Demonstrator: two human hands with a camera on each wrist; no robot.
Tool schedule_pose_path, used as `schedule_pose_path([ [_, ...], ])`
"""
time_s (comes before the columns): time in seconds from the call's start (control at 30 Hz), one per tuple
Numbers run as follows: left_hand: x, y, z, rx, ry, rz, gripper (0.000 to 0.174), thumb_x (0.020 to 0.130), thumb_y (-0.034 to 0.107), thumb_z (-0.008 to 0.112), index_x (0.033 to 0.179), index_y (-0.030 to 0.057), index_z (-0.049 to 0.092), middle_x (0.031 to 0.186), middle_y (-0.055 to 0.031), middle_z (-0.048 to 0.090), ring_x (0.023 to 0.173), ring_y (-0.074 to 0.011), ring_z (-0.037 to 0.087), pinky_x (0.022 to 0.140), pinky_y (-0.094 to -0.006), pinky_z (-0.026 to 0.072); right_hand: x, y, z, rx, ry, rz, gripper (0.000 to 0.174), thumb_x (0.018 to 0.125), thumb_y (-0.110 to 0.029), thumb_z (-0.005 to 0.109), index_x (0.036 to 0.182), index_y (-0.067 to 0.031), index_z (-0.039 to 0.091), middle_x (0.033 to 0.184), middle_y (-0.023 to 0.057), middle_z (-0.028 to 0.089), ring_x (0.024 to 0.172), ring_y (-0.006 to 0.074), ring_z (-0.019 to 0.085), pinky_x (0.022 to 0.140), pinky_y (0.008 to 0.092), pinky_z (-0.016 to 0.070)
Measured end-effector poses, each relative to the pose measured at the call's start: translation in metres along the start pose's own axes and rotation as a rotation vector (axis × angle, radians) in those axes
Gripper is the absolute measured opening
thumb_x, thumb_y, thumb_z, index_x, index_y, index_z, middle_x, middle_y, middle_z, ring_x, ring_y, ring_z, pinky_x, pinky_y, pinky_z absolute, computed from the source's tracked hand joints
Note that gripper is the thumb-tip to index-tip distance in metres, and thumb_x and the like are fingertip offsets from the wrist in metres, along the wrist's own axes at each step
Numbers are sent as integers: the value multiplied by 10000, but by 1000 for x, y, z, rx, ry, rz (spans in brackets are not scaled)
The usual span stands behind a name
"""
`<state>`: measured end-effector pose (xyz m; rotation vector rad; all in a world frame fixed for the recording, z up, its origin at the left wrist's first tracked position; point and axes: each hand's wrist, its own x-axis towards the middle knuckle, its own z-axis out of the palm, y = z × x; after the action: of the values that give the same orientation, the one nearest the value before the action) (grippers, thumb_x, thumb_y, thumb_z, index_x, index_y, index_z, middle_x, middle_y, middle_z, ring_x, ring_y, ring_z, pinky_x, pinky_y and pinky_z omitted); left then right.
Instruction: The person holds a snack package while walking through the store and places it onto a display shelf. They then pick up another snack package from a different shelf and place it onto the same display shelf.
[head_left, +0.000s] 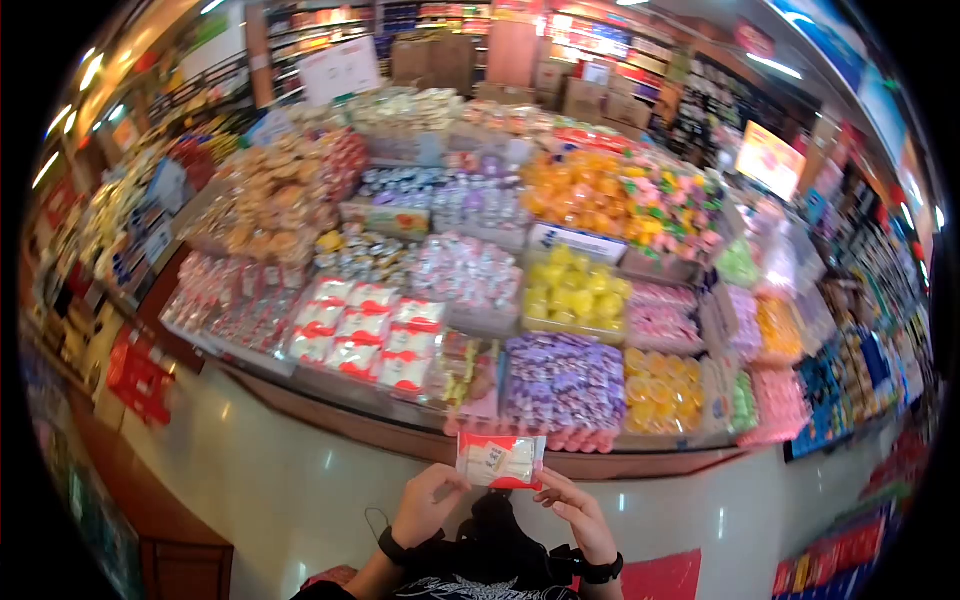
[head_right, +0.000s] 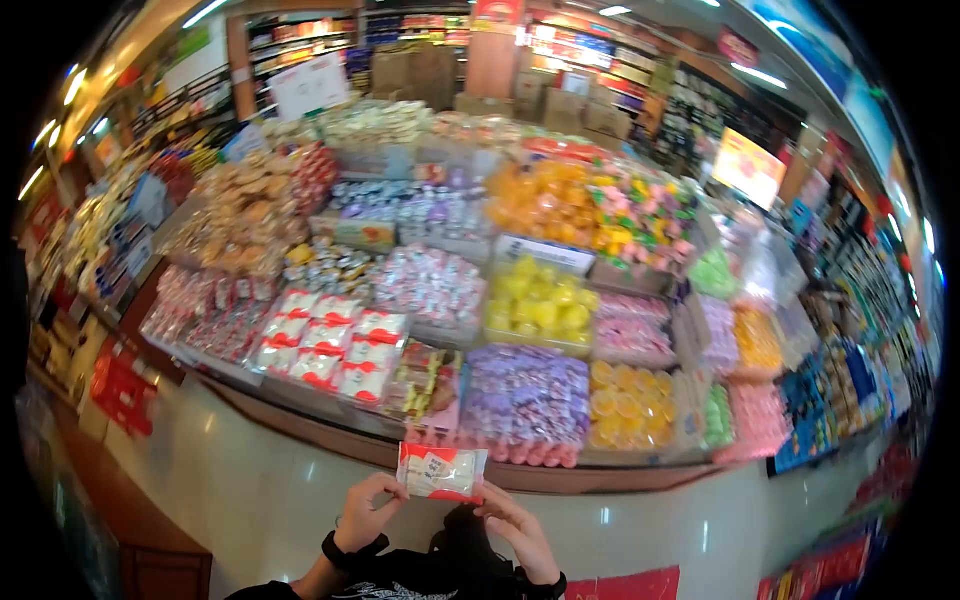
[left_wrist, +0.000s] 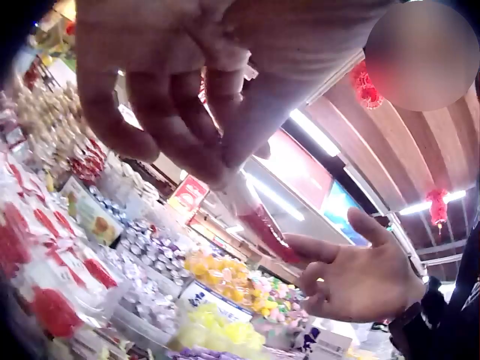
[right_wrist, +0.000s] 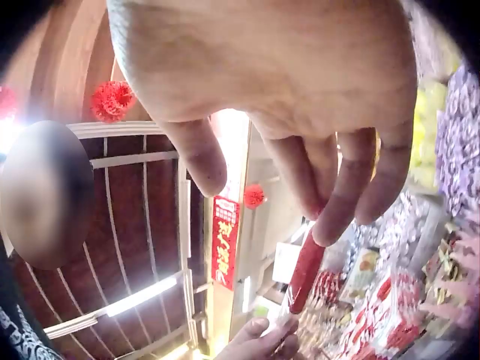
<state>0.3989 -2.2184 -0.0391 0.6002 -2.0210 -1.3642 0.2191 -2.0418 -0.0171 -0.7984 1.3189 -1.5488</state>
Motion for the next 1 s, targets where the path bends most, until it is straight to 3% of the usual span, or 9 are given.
schedule_pose_path([
  [0.23, 6, 3, -43, 140, 289, -110, 104, 724, -60, 621, 796, 15, 614, 796, -82, 634, 782, -213, 617, 727, -299, 474, 98, 1, 14, -19, -321, 103, 507, 851, -82, 525, 1352, -30, 464, 1427, 87, 394, 1020, 151, 540, 893, 275, 422],
  [0.4, 25, -10, -59, 207, 356, -104, 100, 715, -59, 622, 766, 27, 629, 775, -86, 637, 767, -221, 624, 708, -305, 480, 153, -3, 18, -80, -483, 73, 524, 850, -68, 558, 1363, -55, 456, 1394, 66, 438, 1027, 153, 541, 885, 272, 433],
  [0.53, 48, -17, -60, 234, 396, -134, 104, 713, -55, 625, 779, 22, 642, 787, -87, 644, 769, -220, 630, 701, -306, 487, 186, -7, 10, -73, -551, 71, 512, 855, -130, 554, 1349, -28, 467, 1294, 116, 515, 1020, 153, 534, 913, 288, 409],
  [0.6, 61, -24, -58, 240, 401, -151, 111, 725, -47, 632, 809, 20, 659, 802, -90, 652, 762, -220, 636, 697, -303, 494, 203, -9, 3, -46, -605, 149, 510, 882, -84, 548, 1376, -46, 428, 1251, 104, 560, 1022, 138, 538, 898, 264, 424],
  [0.7, 75, -36, -61, 213, 342, -211, 117, 748, -22, 638, 850, 25, 674, 824, -99, 663, 773, -220, 647, 699, -298, 499, 224, -19, 6, -31, -621, 99, 520, 892, -96, 538, 1389, -30, 397, 1156, 106, 610, 977, 121, 551, 839, 242, 441],
  [0.83, 99, -41, -75, 334, 323, -204, 113, 771, 13, 648, 879, 29, 677, 834, -106, 668, 777, -223, 654, 700, -297, 503, 249, -21, 11, -129, -565, 215, 509, 911, -98, 514, 1395, -20, 377, 1118, 111, 621, 885, 102, 570, 745, 217, 452],
  [0.9, 112, -52, -88, 330, 299, -186, 115, 787, 76, 617, 893, 61, 660, 845, -125, 641, 791, -313, 625, 699, -356, 498, 261, -16, 18, -117, -535, 172, 483, 932, -102, 493, 1397, -38, 381, 1083, 109, 634, 808, 86, 576, 668, 201, 447],
  [0.97, 128, -70, -103, 362, 216, -190, 120, 806, 95, 610, 909, 61, 663, 847, -124, 642, 785, -303, 627, 694, -352, 497, 272, -9, 26, -107, -487, 149, 484, 945, -114, 488, 1408, -48, 364, 1098, 110, 624, 801, 82, 596, 646, 191, 438],
  [1.0, 137, -79, -111, 397, 148, -196, 128, 826, 113, 604, 925, 62, 666, 849, -124, 644, 779, -293, 629, 689, -349, 495, 277, -7, 30, -136, -416, 242, 466, 944, -121, 497, 1389, -33, 391, 1149, 122, 603, 893, 111, 600, 701, 206, 453],
])
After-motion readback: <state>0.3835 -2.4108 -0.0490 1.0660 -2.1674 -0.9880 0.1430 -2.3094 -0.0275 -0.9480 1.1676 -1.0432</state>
